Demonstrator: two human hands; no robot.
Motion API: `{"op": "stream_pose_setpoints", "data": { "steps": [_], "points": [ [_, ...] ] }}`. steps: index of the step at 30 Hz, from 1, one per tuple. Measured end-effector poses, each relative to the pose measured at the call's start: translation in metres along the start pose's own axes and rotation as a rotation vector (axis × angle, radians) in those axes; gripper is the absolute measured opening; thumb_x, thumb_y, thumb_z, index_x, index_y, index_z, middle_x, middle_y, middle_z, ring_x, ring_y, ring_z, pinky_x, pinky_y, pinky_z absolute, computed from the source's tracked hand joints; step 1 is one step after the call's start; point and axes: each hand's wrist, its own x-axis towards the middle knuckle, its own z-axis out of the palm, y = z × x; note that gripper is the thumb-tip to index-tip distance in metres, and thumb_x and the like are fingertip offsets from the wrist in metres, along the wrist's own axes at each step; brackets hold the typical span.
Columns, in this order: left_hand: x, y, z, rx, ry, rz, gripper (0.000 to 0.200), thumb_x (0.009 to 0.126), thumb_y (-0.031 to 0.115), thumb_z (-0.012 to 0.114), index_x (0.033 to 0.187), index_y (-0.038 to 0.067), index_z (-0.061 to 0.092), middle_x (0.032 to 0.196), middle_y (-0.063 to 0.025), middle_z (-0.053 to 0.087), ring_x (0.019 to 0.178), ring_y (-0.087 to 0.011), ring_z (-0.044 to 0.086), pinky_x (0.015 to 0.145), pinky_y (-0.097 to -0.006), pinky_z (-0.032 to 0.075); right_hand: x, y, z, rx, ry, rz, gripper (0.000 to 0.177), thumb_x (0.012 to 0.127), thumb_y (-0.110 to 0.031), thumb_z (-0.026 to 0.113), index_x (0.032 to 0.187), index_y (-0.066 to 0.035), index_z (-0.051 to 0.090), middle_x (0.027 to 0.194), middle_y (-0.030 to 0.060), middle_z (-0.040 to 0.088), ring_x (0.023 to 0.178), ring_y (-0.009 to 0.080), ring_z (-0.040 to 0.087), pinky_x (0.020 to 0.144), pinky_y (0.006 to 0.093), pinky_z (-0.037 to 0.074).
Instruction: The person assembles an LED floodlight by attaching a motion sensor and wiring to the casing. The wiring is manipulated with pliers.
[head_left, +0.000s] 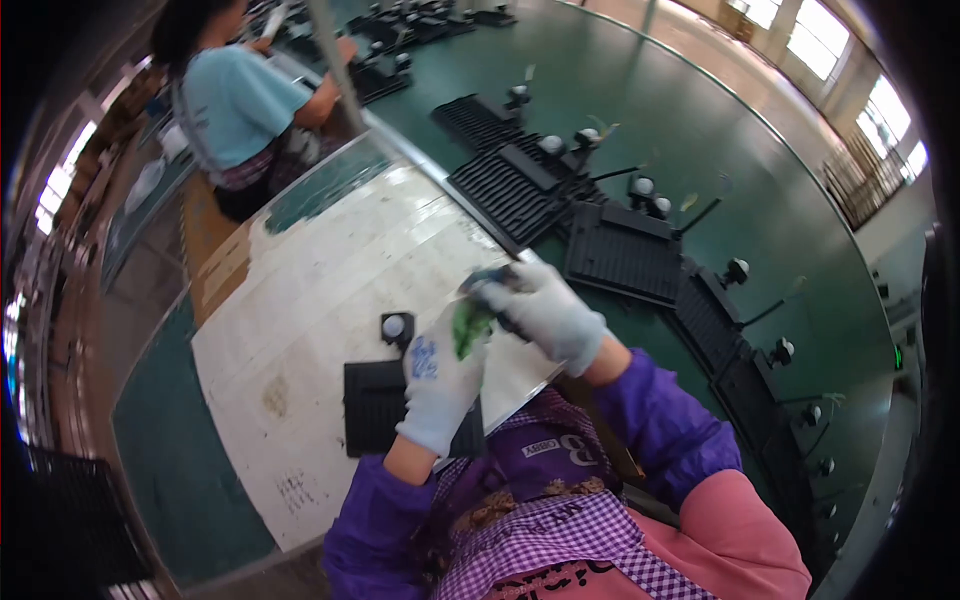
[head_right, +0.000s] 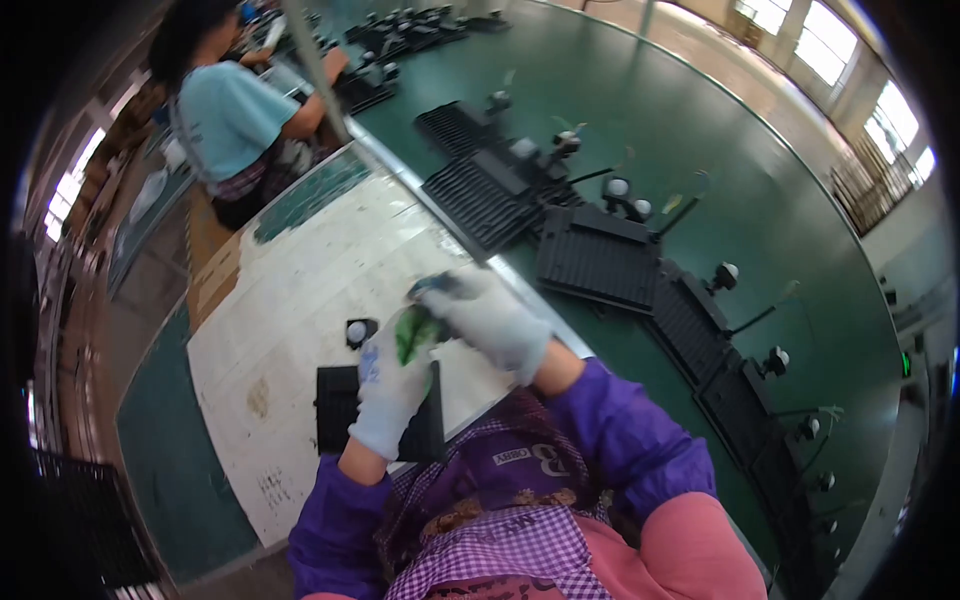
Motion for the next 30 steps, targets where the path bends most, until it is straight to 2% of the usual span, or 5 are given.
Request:
{"op": "stream_pose_setpoints", "data": {
  "steps": [2,10,18,25,30],
  "points": [
    [-0.002,0.005,-0.006,0.199,0.044,0.101,0.027,0.086,0.007,0.056,0.112,-0.002,0.06,0.093,-0.017,0.067,0.086,-0.0315,0.065,0.07,-0.0379,0.05,0.018,0.031,0.003,0.074,-0.024,-0.107,0.022,0.092,-0.02,0.061,0.103,-0.002,0.067,0.081,0.001,0.065,0.062,0.0054,0.052,0.053,0.0209,0.042],
    [-0.009,-0.016,0.011,-0.88,0.047,-0.237,0.041,0.09,-0.003,0.047,0.131,0.0,0.044,0.103,-0.0055,0.056,0.074,-0.0101,0.056,0.064,-0.0222,0.047,0.002,-0.001,0.018,0.392,-0.095,0.047,0.02,0.094,-0.02,0.058,0.095,-0.002,0.068,0.08,-0.0004,0.065,0.058,0.0026,0.047,0.048,0.0187,0.038],
    [-0.001,-0.022,0.014,-0.272,0.043,0.008,0.027,0.097,0.017,0.046,0.115,-0.002,0.055,0.081,-0.0186,0.064,0.074,-0.0272,0.065,0.068,-0.0329,0.049,0.009,-0.001,0.013,0.197,-0.028,0.142,0.027,0.093,-0.03,0.059,0.083,-0.006,0.065,0.075,-0.0011,0.058,0.069,0.007,0.051,0.063,0.0238,0.043],
    [-0.003,0.0,-0.02,-0.641,-0.16,-0.293,0.046,0.086,-0.002,0.044,0.132,-0.003,0.042,0.101,-0.0062,0.059,0.078,-0.0081,0.054,0.066,-0.0211,0.045,0.012,0.0,0.007,0.319,-0.19,0.126,0.026,0.093,-0.03,0.059,0.09,-0.005,0.067,0.078,-0.0006,0.062,0.068,0.0064,0.053,0.06,0.0234,0.044],
    [-0.016,-0.036,0.013,-0.681,0.041,-0.099,0.037,0.09,0.02,0.05,0.118,-0.005,0.049,0.097,-0.0091,0.058,0.08,-0.0154,0.059,0.07,-0.0257,0.047,0.01,0.01,0.014,0.229,-0.227,-0.065,0.024,0.092,-0.027,0.059,0.096,-0.004,0.067,0.079,0.0006,0.065,0.064,0.0063,0.053,0.057,0.0231,0.045]
  ]
}}
